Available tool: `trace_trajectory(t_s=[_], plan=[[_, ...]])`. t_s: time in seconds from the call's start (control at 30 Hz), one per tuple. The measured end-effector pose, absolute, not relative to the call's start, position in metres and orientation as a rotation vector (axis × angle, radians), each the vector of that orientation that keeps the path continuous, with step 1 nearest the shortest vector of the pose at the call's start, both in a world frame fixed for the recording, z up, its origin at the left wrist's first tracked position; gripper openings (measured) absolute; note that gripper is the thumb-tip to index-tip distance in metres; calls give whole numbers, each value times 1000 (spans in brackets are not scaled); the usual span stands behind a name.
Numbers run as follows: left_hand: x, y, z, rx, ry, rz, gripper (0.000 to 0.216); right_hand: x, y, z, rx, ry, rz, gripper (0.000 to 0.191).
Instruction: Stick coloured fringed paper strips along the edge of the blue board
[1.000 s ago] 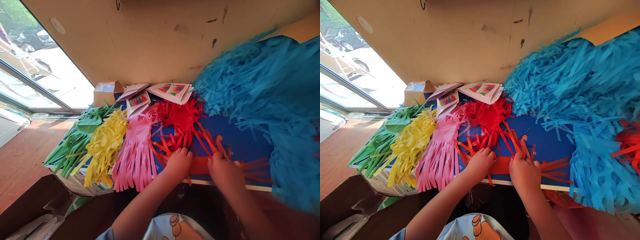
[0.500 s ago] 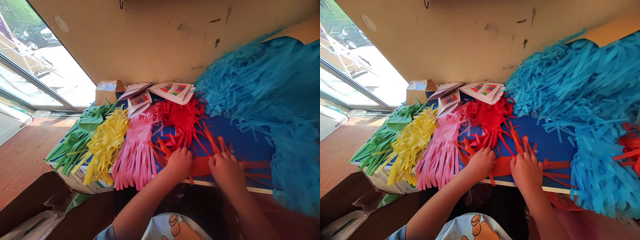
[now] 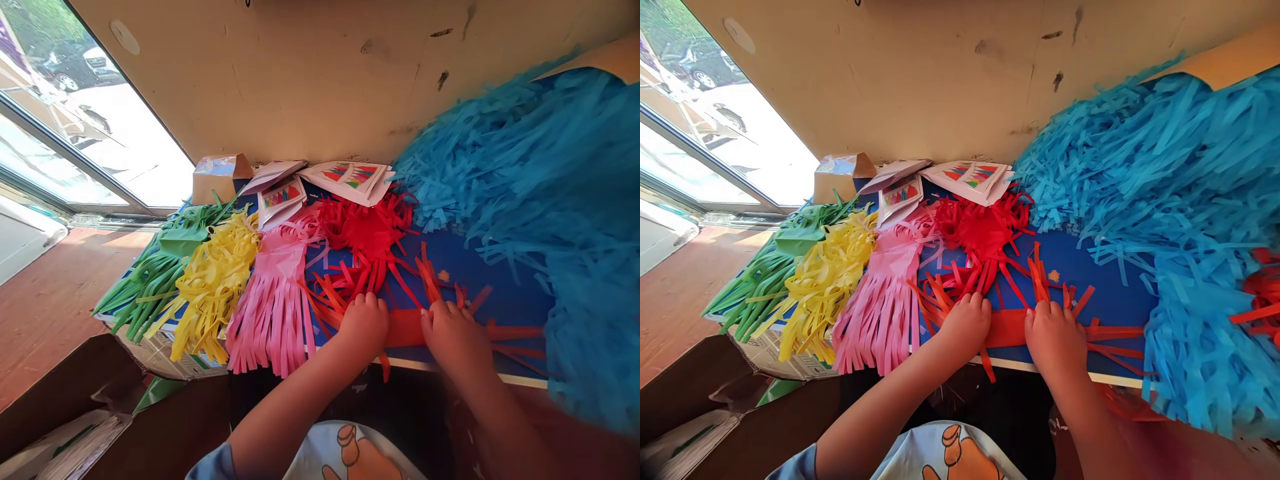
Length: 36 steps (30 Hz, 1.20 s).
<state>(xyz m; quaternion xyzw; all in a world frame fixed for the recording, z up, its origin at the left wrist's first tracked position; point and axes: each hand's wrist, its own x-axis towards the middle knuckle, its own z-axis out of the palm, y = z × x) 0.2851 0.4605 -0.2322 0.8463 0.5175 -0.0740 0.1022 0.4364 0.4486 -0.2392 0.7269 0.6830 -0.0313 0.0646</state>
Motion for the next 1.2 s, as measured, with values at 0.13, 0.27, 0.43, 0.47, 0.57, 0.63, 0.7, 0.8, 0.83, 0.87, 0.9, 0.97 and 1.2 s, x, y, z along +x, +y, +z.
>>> trace_trajectory(t_s=[0.13,0.27,0.43,0.47,0.57,0.63,0.7,0.8,0.83,0.87,0.9,0.97,1.2], plan=[[288,460,-233,2480,1580,-218,19,436,452,-238,2221,2013,-156,28],[288,460,-232,2472,1606,-213,17,434,455,-237,2248,1986,-127,29],[287,460,-229,2506,1608,-193,16,435,456,-241,2243,2041,-43,29],[287,461,-229,2515,1607,-195,16,436,456,-242,2228,2063,-38,29],[288,462,-231,2533,1614,-193,15,438,456,-243,2185,2122,-16,29],[288,463,-233,2541,1623,-183,14,437,455,-242,2158,2130,9,29],[288,464,-234,2544,1641,-169,14,434,455,-242,2158,2113,53,27],[287,460,-230,2666,1635,-33,17,430,456,-244,2188,2085,129,24],[287,456,-229,2750,1580,43,18,429,457,-245,2196,2076,147,23],[287,450,-229,2838,1497,117,20,429,457,-246,2200,2073,157,22],[287,444,-230,2913,1400,169,24,428,458,-247,2198,2076,161,21],[289,428,-235,2990,1228,176,35,428,458,-249,2201,2085,165,20],[266,397,-250,2964,1151,62,53,427,457,-250,2237,2101,190,20]])
